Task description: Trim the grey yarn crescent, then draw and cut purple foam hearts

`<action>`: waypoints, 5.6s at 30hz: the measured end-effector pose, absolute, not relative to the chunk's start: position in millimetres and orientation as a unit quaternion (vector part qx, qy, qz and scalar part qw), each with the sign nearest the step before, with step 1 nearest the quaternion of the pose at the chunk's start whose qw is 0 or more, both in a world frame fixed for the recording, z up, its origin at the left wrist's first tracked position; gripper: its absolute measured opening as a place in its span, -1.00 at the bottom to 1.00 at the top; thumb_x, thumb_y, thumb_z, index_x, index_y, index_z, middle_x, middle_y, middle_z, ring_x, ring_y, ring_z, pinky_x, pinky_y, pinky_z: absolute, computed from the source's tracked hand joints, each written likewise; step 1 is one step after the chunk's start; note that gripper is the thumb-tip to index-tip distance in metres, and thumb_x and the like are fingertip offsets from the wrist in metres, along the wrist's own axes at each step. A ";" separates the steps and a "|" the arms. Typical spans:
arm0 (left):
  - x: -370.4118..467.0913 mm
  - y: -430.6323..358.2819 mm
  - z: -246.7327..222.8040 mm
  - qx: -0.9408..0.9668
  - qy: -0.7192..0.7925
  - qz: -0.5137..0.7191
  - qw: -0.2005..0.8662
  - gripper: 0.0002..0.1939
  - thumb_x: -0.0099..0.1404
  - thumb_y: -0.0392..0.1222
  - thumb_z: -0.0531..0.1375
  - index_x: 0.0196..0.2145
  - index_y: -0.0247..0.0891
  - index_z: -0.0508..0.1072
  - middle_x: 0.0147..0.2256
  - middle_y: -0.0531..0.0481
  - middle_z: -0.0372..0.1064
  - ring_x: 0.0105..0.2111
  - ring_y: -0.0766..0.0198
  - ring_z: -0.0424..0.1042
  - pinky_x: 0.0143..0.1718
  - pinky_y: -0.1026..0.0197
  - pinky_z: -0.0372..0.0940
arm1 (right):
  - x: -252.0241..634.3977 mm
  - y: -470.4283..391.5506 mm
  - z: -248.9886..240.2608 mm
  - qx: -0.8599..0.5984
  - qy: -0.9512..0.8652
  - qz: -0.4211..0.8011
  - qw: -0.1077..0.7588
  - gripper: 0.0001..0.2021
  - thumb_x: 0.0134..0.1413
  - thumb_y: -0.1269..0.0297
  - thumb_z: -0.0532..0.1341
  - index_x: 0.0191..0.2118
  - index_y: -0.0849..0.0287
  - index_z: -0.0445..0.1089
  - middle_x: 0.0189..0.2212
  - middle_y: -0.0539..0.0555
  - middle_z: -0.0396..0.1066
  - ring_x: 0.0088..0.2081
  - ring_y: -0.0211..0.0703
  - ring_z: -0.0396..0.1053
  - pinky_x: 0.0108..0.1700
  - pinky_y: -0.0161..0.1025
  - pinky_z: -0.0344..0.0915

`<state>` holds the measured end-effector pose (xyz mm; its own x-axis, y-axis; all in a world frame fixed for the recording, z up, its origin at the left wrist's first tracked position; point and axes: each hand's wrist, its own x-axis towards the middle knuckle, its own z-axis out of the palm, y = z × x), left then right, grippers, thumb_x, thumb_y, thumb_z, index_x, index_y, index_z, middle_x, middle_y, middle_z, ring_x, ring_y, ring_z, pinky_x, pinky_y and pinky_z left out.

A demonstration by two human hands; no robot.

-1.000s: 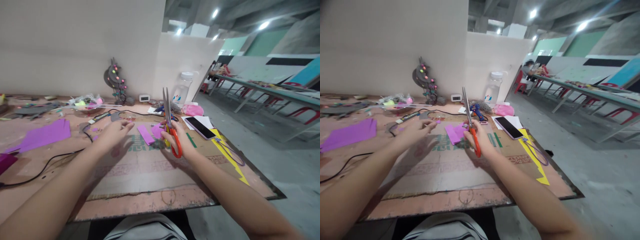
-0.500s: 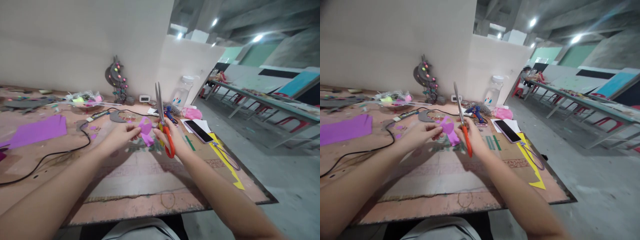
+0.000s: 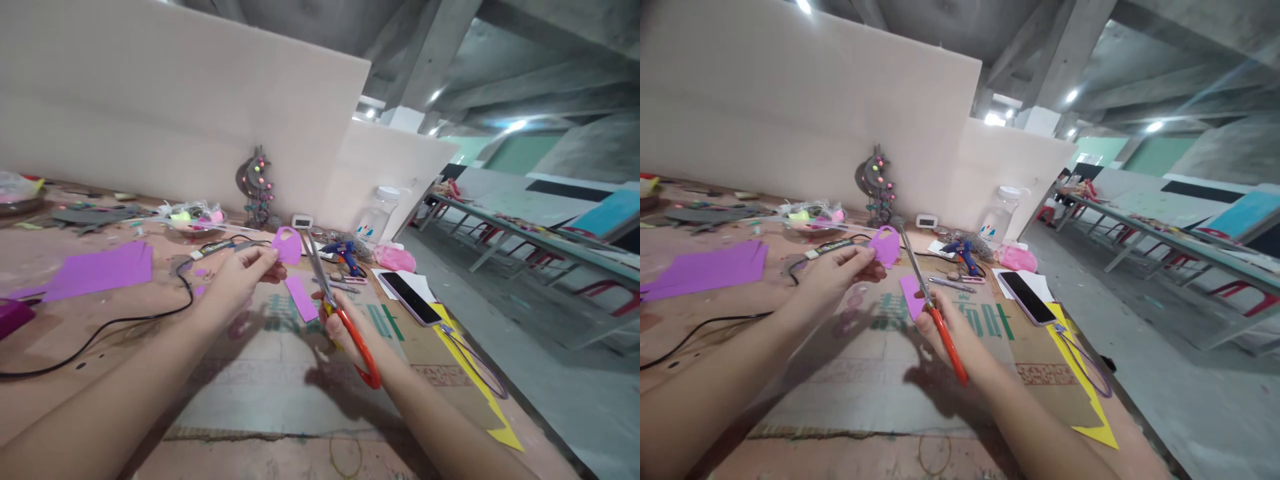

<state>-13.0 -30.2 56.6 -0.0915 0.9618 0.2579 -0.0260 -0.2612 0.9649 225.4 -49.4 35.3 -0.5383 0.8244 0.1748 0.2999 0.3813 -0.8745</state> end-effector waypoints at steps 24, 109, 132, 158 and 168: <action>-26.8 -37.2 65.5 0.656 0.429 0.541 0.305 -0.58 0.40 0.20 0.18 -0.35 -0.21 0.57 -0.44 0.00 0.55 -0.37 0.21 0.54 -0.28 0.22 0.38 | 215.7 -68.3 44.6 -0.363 -0.719 0.521 0.283 -0.28 0.10 -0.46 0.15 0.03 0.13 0.29 -0.45 -0.07 0.10 -0.49 -0.27 0.03 -0.49 -0.30 0.05; -15.3 -34.9 59.9 0.611 0.450 0.557 0.338 -0.63 0.27 0.09 0.22 -0.54 -0.22 0.47 -0.54 0.01 0.49 -0.47 0.24 0.47 -0.33 0.19 0.36 | 210.0 -61.6 35.5 -0.374 -0.654 0.583 0.303 -0.31 -0.02 -0.46 0.26 -0.10 0.12 0.28 -0.56 -0.17 0.00 -0.58 -0.36 -0.09 -0.54 -0.32 -0.07; -16.0 -32.3 54.4 0.614 0.450 0.552 0.342 -0.64 0.26 0.09 0.22 -0.53 -0.22 0.48 -0.54 0.00 0.49 -0.47 0.22 0.47 -0.34 0.19 0.35 | 210.4 -60.0 31.7 -0.378 -0.643 0.594 0.302 -0.27 -0.03 -0.46 0.27 -0.06 0.14 0.27 -0.56 -0.20 0.03 -0.62 -0.40 -0.08 -0.58 -0.35 -0.06; -21.6 -31.2 56.3 0.619 0.451 0.539 0.350 -0.63 0.27 0.11 0.23 -0.50 -0.22 0.48 -0.51 0.00 0.51 -0.43 0.22 0.47 -0.29 0.17 0.35 | 210.0 -62.2 42.0 -0.386 -0.651 0.577 0.306 -0.32 -0.07 -0.43 0.32 -0.14 0.12 0.30 -0.58 -0.18 0.02 -0.60 -0.37 -0.07 -0.60 -0.38 -0.03; -21.4 -31.8 56.0 0.629 0.438 0.547 0.337 -0.63 0.30 0.12 0.19 -0.49 -0.21 0.44 -0.53 0.03 0.45 -0.45 0.22 0.45 -0.31 0.17 0.34 | 214.1 -57.7 34.8 -0.378 -0.684 0.552 0.290 -0.29 0.02 -0.45 0.24 -0.04 0.14 0.29 -0.54 -0.16 0.03 -0.59 -0.36 -0.06 -0.58 -0.36 -0.04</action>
